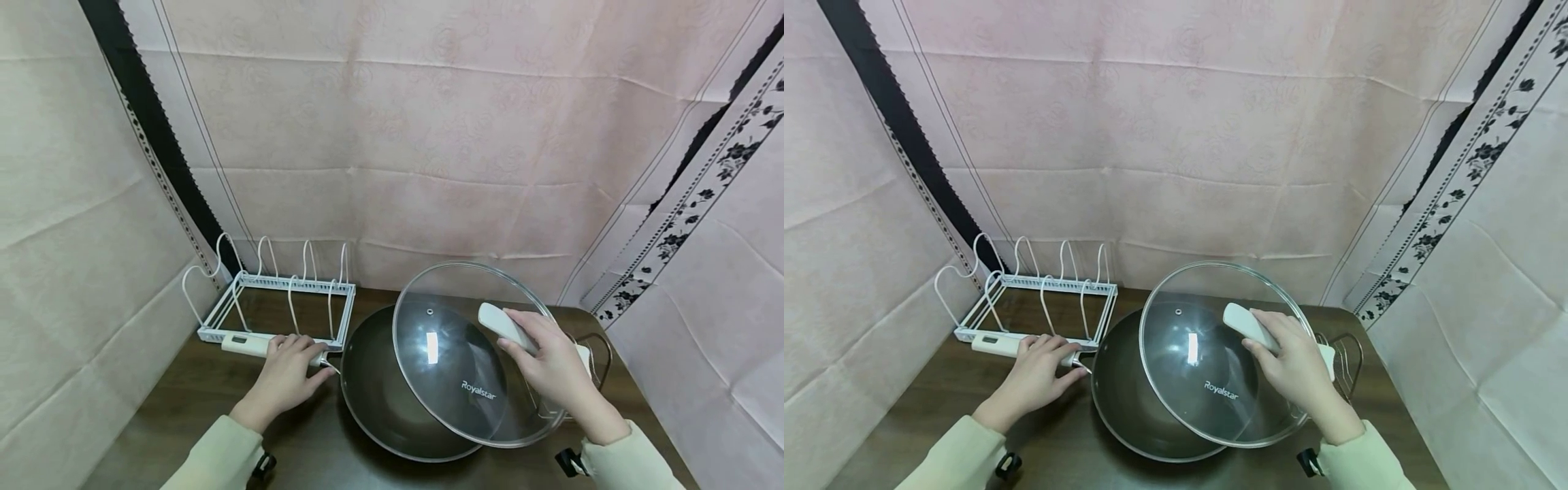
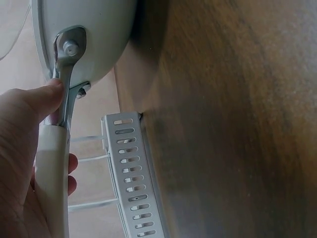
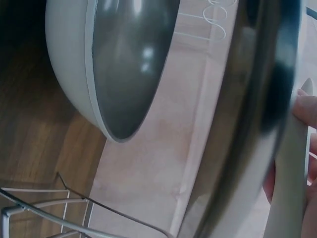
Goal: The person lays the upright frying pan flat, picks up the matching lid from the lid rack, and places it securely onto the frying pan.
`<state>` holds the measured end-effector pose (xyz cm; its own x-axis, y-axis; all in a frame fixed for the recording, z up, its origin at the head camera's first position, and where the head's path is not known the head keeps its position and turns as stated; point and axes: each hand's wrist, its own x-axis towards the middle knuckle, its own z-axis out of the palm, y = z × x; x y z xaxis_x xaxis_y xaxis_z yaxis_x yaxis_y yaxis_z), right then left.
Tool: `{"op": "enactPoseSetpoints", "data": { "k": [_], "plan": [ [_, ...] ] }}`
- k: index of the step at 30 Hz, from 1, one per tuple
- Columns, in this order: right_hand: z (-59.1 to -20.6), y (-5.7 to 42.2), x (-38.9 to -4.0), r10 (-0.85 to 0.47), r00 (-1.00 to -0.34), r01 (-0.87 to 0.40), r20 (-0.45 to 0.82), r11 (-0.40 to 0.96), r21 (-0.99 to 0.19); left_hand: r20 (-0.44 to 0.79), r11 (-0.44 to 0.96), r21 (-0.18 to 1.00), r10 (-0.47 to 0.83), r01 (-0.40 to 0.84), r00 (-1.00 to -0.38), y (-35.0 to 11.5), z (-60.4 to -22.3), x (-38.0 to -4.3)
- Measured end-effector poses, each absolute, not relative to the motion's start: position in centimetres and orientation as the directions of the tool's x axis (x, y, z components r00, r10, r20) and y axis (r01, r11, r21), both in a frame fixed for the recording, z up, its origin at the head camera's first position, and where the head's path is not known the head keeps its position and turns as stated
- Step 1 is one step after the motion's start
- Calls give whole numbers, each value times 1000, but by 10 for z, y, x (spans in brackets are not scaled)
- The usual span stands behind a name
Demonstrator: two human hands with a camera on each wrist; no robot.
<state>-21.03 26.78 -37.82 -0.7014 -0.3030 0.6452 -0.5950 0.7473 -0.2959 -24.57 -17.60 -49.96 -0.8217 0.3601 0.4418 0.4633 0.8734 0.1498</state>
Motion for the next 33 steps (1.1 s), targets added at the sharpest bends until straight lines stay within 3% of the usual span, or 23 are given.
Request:
{"op": "enactPoseSetpoints", "data": {
  "k": [33],
  "plan": [
    [-414, 230, -221, -395, -743, -600, 541, 750, -277, 440, 875, 154, 355, 459, -825, -176, -498, -242]
  ]
}}
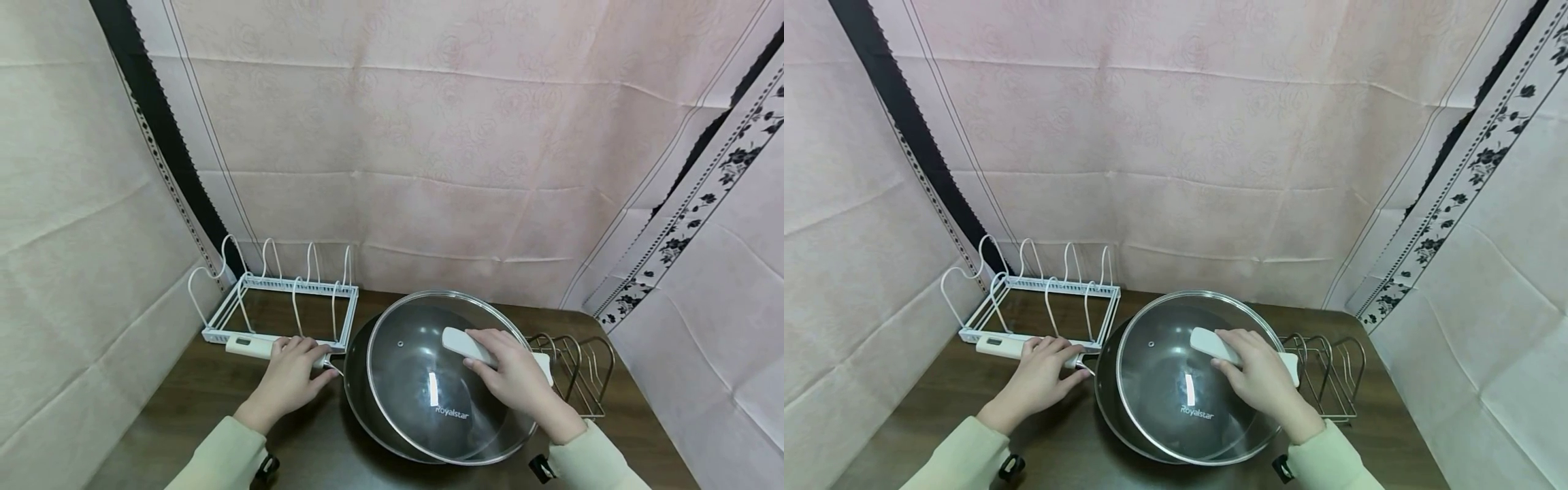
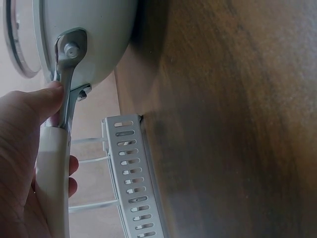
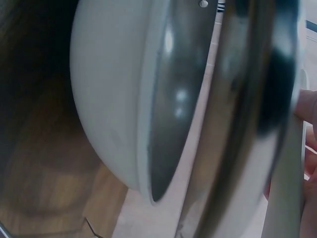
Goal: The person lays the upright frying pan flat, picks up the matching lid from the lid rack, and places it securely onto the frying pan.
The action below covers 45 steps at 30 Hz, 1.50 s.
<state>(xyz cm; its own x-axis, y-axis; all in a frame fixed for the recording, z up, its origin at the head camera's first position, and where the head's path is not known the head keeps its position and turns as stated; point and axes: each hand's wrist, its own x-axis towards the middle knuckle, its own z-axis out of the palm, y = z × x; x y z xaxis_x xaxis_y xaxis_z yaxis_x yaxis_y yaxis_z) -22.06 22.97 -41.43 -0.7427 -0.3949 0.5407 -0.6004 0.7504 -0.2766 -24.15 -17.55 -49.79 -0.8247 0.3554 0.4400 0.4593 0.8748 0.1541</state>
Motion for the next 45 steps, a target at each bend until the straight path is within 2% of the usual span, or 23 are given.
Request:
{"op": "enactPoseSetpoints", "data": {
  "k": [45],
  "plan": [
    [-430, 205, -229, -438, -770, -597, 464, 752, -279, 438, 877, 159, 349, 453, -829, -175, -499, -240]
  ]
}}
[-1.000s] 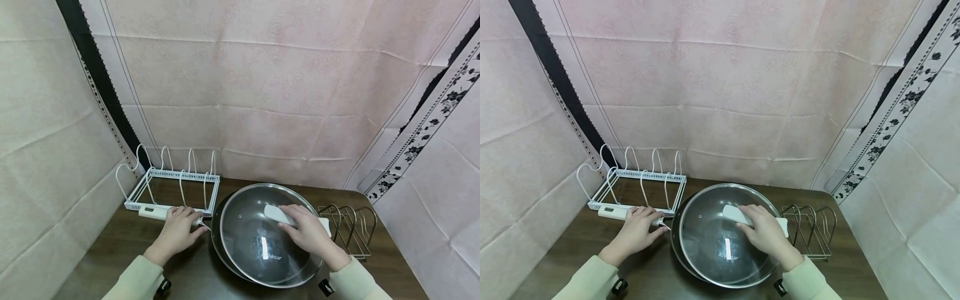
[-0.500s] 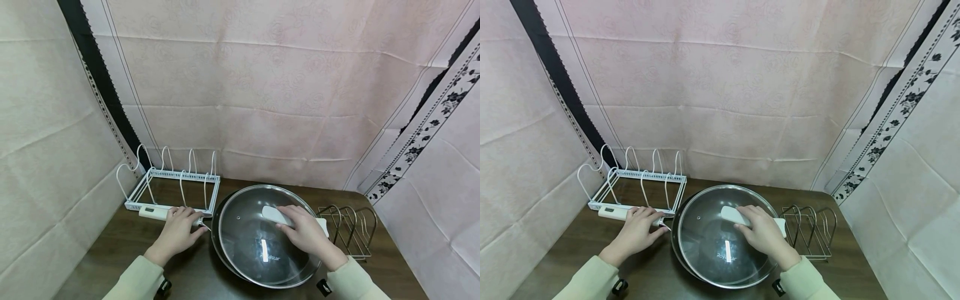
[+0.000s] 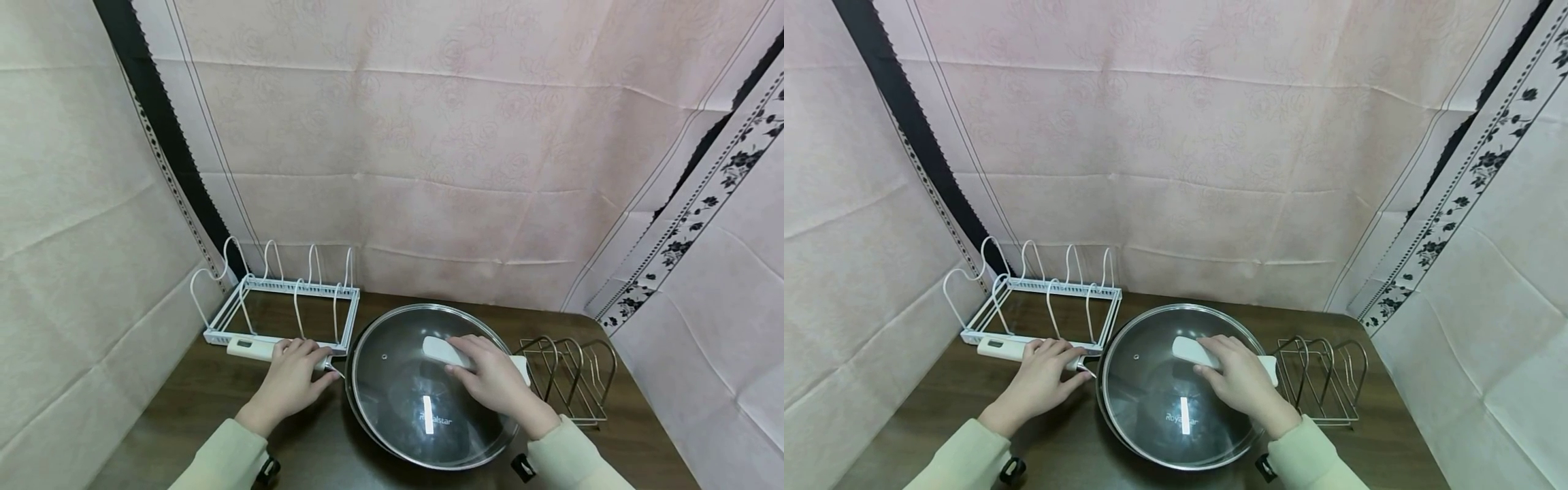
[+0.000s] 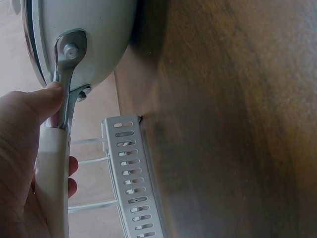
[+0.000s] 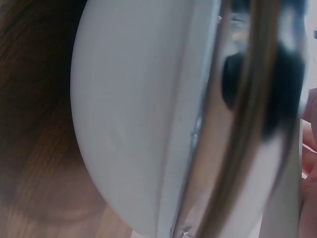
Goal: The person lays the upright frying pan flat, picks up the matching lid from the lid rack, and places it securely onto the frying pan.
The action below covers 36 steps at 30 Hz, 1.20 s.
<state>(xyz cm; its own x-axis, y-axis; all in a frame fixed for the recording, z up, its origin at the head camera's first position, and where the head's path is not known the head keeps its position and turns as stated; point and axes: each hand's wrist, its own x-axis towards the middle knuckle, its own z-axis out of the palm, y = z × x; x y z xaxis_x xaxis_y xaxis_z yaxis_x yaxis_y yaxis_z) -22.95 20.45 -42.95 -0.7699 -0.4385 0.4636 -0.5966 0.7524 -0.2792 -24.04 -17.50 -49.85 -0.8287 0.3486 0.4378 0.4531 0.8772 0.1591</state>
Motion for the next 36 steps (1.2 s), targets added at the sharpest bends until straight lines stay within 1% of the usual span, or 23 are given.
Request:
{"op": "enactPoseSetpoints", "data": {
  "k": [6, 14, 25, 32, 36],
  "plan": [
    [-430, 202, -232, -428, -792, -574, 435, 763, -296, 430, 879, 165, 345, 448, -834, -175, -498, -240],
    [-431, 199, -235, -422, -806, -559, 415, 773, -301, 444, 875, 160, 350, 457, -825, -174, -500, -241],
    [-432, 192, -241, -428, -796, -572, 428, 764, -299, 454, 877, 161, 342, 454, -822, -175, -497, -240],
    [-434, 191, -241, -425, -811, -561, 402, 758, -332, 445, 879, 158, 343, 450, -827, -174, -498, -240],
    [-435, 191, -240, -427, -809, -566, 404, 752, -338, 450, 877, 164, 341, 452, -825, -174, -498, -241]
  ]
}}
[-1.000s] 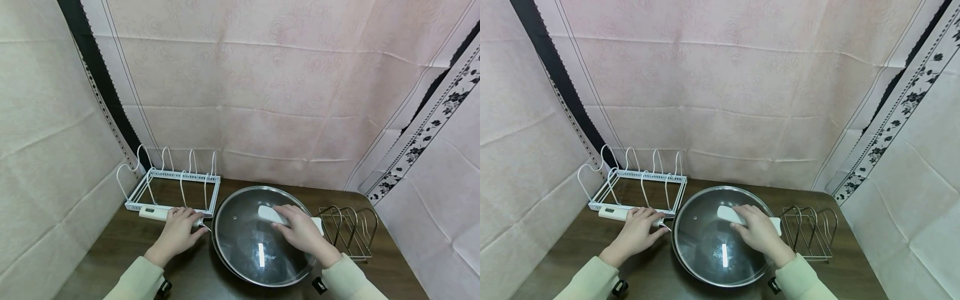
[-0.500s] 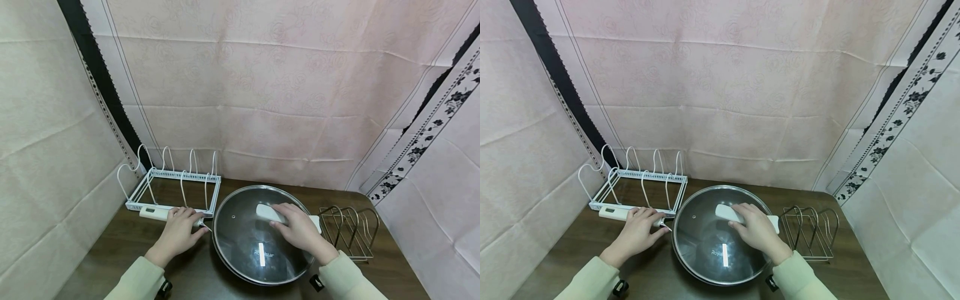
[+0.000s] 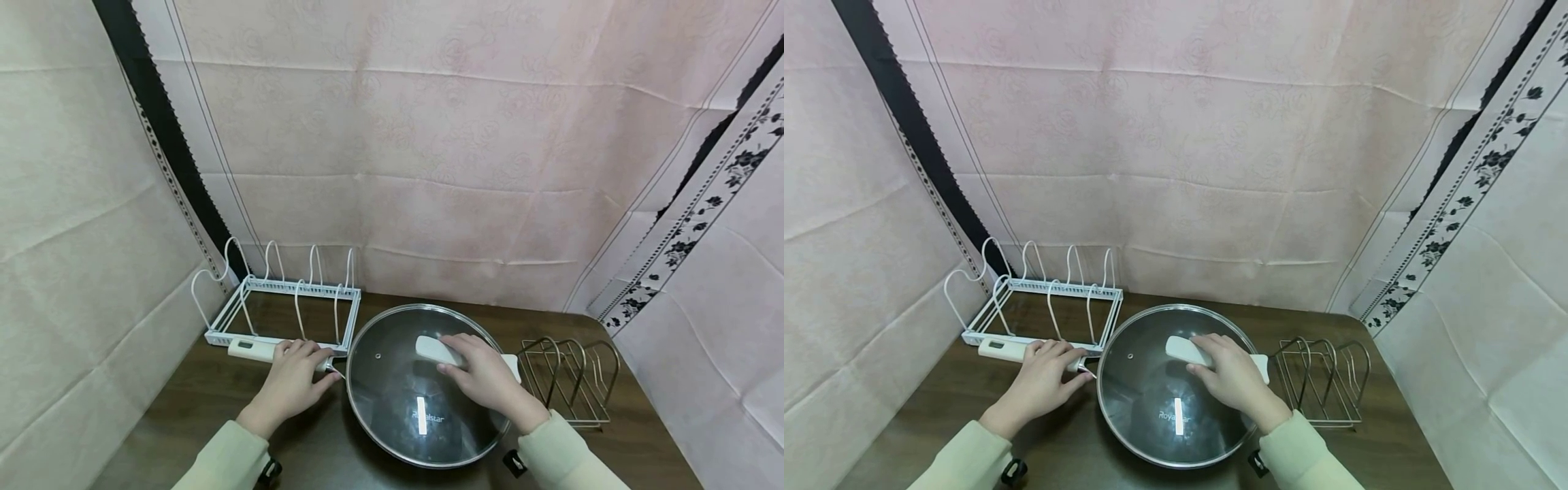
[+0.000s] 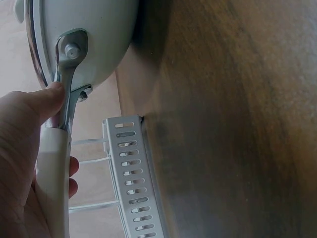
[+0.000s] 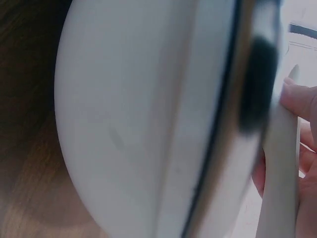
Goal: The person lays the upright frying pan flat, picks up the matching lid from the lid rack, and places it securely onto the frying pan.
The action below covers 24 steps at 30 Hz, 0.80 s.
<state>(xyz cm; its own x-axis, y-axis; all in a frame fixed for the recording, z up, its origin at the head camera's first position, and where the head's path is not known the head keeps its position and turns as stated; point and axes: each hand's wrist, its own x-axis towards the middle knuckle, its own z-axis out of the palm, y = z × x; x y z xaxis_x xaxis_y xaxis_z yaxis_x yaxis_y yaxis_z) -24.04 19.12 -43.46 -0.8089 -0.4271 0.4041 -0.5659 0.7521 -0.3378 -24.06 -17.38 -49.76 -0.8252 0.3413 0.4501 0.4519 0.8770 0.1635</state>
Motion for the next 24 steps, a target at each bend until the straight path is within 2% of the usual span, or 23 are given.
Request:
{"op": "enactPoseSetpoints", "data": {
  "k": [11, 18, 24],
  "plan": [
    [-435, 191, -240, -396, -850, -512, 347, 777, -365, 438, 883, 170, 330, 438, -836, -173, -496, -239],
    [-437, 191, -245, -411, -830, -534, 379, 781, -323, 443, 884, 174, 324, 434, -836, -171, -496, -239],
    [-436, 193, -250, -439, -819, -558, 369, 761, -332, 451, 886, 158, 328, 436, -830, -171, -499, -242]
  ]
}}
